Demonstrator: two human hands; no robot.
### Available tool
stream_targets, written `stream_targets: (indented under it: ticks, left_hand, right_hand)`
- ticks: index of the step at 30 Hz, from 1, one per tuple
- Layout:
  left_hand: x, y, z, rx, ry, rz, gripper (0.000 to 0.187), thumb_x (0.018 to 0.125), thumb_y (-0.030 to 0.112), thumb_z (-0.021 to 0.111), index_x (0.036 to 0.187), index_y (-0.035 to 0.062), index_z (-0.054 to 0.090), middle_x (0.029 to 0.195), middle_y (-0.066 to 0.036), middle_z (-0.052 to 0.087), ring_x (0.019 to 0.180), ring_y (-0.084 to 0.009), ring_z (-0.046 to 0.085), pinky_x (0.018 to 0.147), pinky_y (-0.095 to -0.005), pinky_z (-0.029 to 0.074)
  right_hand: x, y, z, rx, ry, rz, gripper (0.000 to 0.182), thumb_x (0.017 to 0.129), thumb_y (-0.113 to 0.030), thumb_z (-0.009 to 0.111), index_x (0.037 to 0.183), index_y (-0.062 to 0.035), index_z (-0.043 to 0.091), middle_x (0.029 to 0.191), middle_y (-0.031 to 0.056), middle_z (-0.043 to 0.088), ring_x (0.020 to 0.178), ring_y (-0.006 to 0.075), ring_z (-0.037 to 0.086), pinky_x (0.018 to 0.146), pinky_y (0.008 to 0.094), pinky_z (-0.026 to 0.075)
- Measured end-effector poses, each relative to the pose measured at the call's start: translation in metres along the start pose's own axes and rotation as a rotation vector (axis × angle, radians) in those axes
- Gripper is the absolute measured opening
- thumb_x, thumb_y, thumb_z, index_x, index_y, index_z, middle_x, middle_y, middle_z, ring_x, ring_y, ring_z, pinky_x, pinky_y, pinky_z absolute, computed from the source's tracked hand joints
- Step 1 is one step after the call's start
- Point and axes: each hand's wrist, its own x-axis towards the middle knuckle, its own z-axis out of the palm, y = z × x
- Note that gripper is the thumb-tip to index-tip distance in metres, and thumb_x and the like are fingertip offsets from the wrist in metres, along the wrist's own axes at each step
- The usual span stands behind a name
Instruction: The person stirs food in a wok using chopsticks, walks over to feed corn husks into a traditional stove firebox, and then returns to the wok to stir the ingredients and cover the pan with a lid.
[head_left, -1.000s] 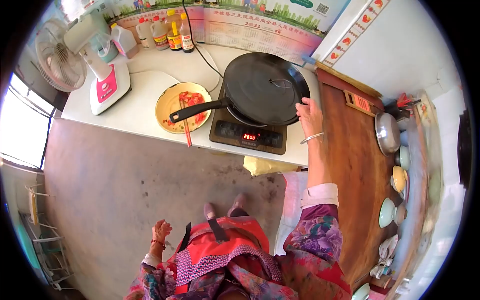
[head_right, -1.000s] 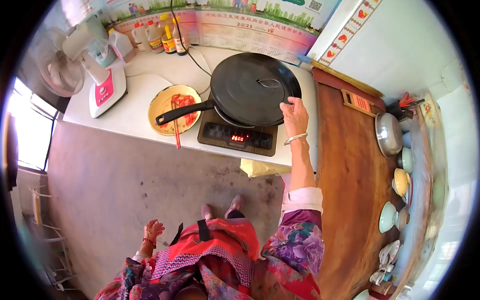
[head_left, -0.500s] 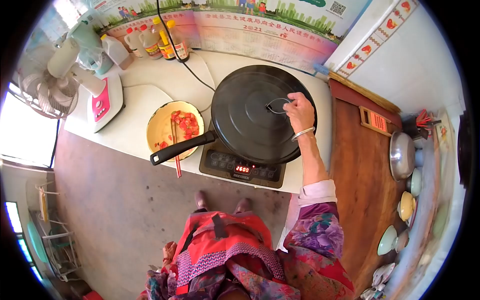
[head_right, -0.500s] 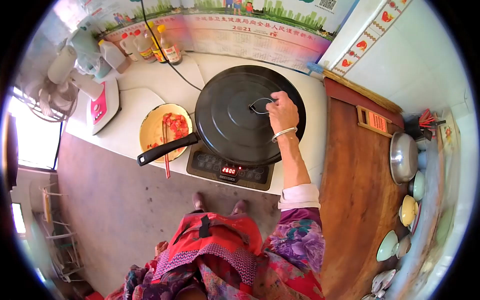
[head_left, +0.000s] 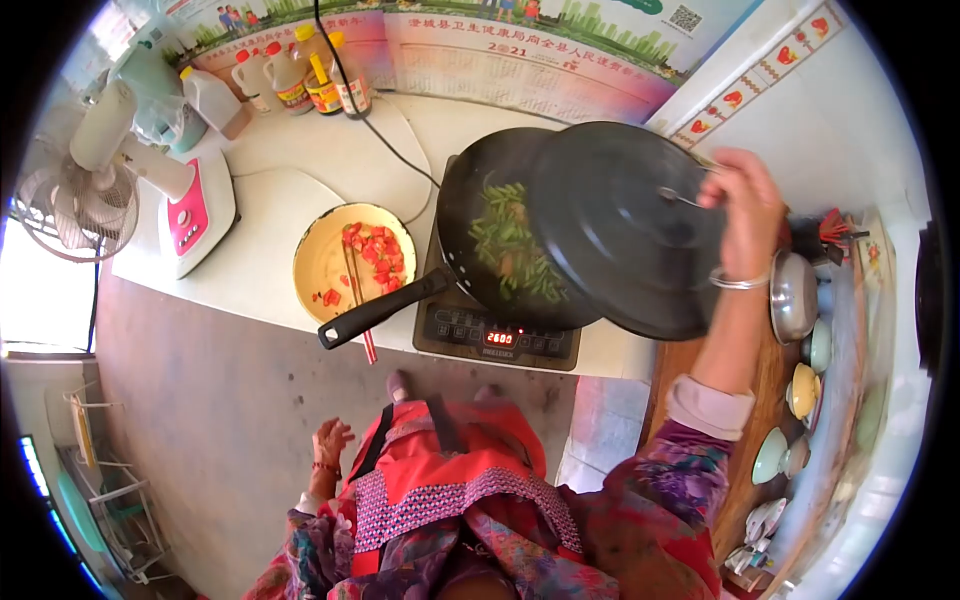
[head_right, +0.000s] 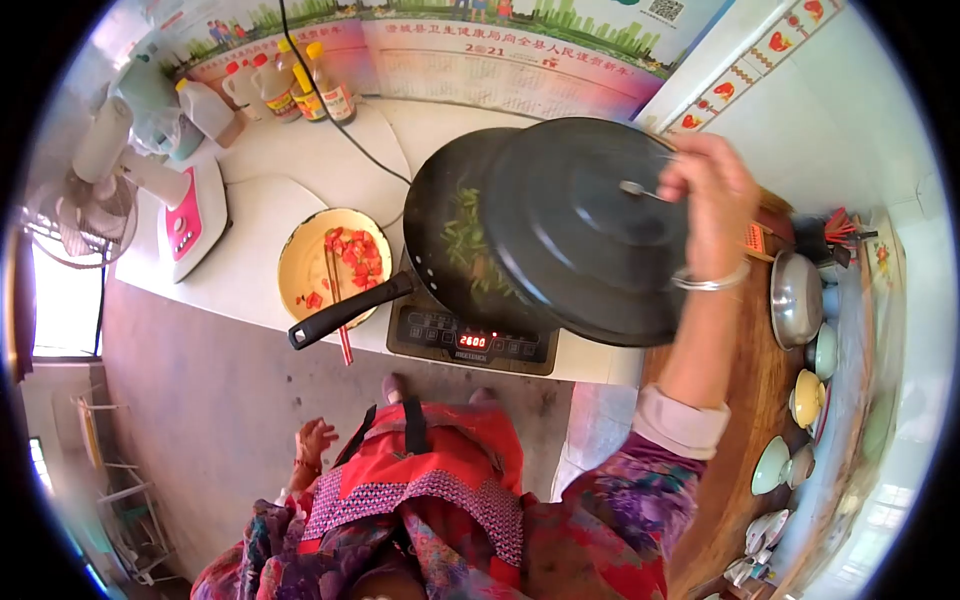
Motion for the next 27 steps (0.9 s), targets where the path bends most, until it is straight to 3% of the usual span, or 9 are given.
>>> stream_targets:
  ticks: [8, 10, 12, 16, 18, 20, 24, 26, 27]
  left_hand:
    - [-0.013, 0.091, 0.056, -0.297, -0.1, 0.145, 0.045, 0.084, 0.031, 0.053, 0.112, -0.0035, 0.047, 0.098, -0.017, 0.059, 0.081, -0.0234, 0.062, 0.065, -0.0291, 0.049]
    - [-0.014, 0.102, 0.069, -0.358, -0.126, 0.137, 0.045, 0.085, 0.031, 0.052, 0.113, -0.0037, 0.046, 0.1, -0.018, 0.058, 0.083, -0.0243, 0.061, 0.067, -0.0305, 0.05]
    - [-0.014, 0.113, 0.082, -0.459, -0.137, 0.101, 0.046, 0.086, 0.031, 0.051, 0.114, -0.0043, 0.043, 0.106, -0.02, 0.055, 0.087, -0.0275, 0.059, 0.07, -0.0342, 0.05]
    - [-0.008, 0.118, 0.093, -0.558, -0.192, 0.119, 0.044, 0.087, 0.031, 0.05, 0.113, -0.0034, 0.043, 0.107, -0.02, 0.053, 0.092, -0.0329, 0.057, 0.074, -0.0404, 0.049]
    - [-0.007, 0.126, 0.101, -0.619, -0.311, 0.122, 0.042, 0.087, 0.031, 0.049, 0.112, -0.0021, 0.043, 0.106, -0.02, 0.053, 0.095, -0.0356, 0.055, 0.077, -0.0437, 0.048]
    - [-0.005, 0.129, 0.108, -0.664, -0.347, 0.119, 0.041, 0.088, 0.03, 0.049, 0.111, -0.0023, 0.042, 0.106, -0.02, 0.052, 0.094, -0.0352, 0.056, 0.075, -0.0423, 0.049]
    - [-0.005, 0.145, 0.126, -0.717, -0.353, 0.083, 0.034, 0.088, 0.026, 0.048, 0.107, -0.0018, 0.044, 0.105, -0.021, 0.053, 0.091, -0.036, 0.057, 0.074, -0.0428, 0.05]
    - [-0.005, 0.152, 0.131, -0.733, -0.362, 0.071, 0.031, 0.088, 0.024, 0.048, 0.106, -0.0012, 0.045, 0.101, -0.02, 0.055, 0.088, -0.0349, 0.059, 0.072, -0.0422, 0.05]
    - [-0.003, 0.154, 0.133, -0.751, -0.376, 0.062, 0.028, 0.088, 0.022, 0.048, 0.105, -0.0006, 0.046, 0.097, -0.02, 0.057, 0.084, -0.0337, 0.06, 0.071, -0.0417, 0.051]
  right_hand:
    - [-0.042, 0.035, -0.17, -0.327, 0.25, 0.191, 0.017, 0.077, -0.006, 0.052, 0.09, 0.0032, 0.058, 0.073, 0.0059, 0.055, 0.061, 0.0106, 0.053, 0.054, 0.0215, 0.045]
    - [-0.06, 0.084, -0.236, -0.434, 0.253, 0.333, 0.057, 0.068, -0.017, 0.063, 0.118, 0.0024, 0.042, 0.097, 0.021, 0.057, 0.065, 0.0202, 0.058, 0.054, 0.0279, 0.047]
    - [-0.08, 0.095, -0.256, -0.61, 0.264, 0.318, 0.017, 0.078, -0.005, 0.05, 0.091, 0.0029, 0.057, 0.075, 0.0071, 0.057, 0.063, 0.012, 0.056, 0.053, 0.0224, 0.048]
    - [-0.128, 0.166, -0.324, -0.465, 0.443, 0.34, 0.015, 0.079, -0.002, 0.051, 0.093, 0.002, 0.055, 0.075, 0.0078, 0.056, 0.062, 0.0149, 0.056, 0.054, 0.0253, 0.05]
    - [-0.152, 0.182, -0.343, -0.426, 0.528, 0.419, 0.016, 0.079, 0.001, 0.05, 0.094, 0.0025, 0.055, 0.073, 0.0084, 0.056, 0.062, 0.0172, 0.057, 0.056, 0.0276, 0.052]
    - [-0.177, 0.209, -0.364, -0.434, 0.656, 0.511, 0.016, 0.079, 0.001, 0.05, 0.095, 0.002, 0.054, 0.074, 0.0089, 0.056, 0.063, 0.017, 0.057, 0.053, 0.0255, 0.05]
    - [-0.217, 0.234, -0.38, -0.312, 0.62, 0.61, 0.021, 0.077, 0.003, 0.053, 0.099, 0.0021, 0.053, 0.08, 0.0124, 0.059, 0.067, 0.0179, 0.06, 0.058, 0.0265, 0.05]
    - [-0.227, 0.22, -0.36, -0.382, 0.714, 0.606, 0.019, 0.077, 0.0, 0.055, 0.096, -0.0008, 0.055, 0.075, 0.0074, 0.058, 0.059, 0.0144, 0.057, 0.045, 0.0196, 0.039]
    - [-0.23, 0.221, -0.361, -0.387, 0.716, 0.61, 0.019, 0.077, 0.0, 0.055, 0.096, -0.0008, 0.055, 0.075, 0.0074, 0.058, 0.059, 0.0144, 0.057, 0.045, 0.0196, 0.039]
